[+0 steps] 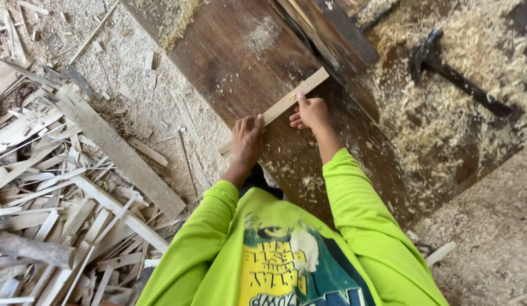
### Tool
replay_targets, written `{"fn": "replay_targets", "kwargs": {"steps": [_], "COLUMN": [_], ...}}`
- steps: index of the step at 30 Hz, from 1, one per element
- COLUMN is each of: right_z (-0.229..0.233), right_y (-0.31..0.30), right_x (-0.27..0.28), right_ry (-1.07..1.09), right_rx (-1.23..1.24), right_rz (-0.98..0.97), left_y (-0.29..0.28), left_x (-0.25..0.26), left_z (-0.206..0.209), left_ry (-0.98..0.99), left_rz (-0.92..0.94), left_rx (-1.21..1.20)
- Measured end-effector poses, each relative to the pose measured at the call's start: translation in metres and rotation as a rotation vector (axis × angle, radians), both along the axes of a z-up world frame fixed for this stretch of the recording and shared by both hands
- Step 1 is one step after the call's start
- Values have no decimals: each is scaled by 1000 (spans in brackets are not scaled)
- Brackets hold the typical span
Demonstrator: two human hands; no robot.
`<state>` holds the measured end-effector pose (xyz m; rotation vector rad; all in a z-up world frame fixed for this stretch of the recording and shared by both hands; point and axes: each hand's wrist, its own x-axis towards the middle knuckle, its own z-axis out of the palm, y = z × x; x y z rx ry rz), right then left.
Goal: The person aligns wood slats on a workbench, pushes them through a table saw to cut them, and places the cut pieces into a pile.
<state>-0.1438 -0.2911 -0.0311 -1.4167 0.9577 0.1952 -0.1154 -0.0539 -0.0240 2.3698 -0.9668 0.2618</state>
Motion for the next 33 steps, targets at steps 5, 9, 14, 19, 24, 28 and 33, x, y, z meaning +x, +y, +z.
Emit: {"fn": "replay_targets", "kwargs": {"steps": [5,9,14,19,24,28,33], "right_z": [-10,-11,-15,-8,-6,-5,-12], "right_y": [-24,-37,-28,-24,-22,-17,-16], "right_x": [43,74,94,116,131,146,169], "right_ry": [-45,-63,-115,-124,-116,-100,-86], "right_rx": [-85,-21,-71,-56,-110,-95,-86], "right_rz": [28,0,1,-26,-15,-28,-39], "left_y": [-26,-36,-32,-31,-32,-29,-29], "left_x": [33,61,80,102,116,124,145], "left_z": [-17,-30,-39,-37,-32,-23,-16], "left_ry": [70,31,33,35,7,15,33], "left_rz": [11,24,19,24,35,52,45], "left_rx": [47,69,30,36,50,43,-20]}}
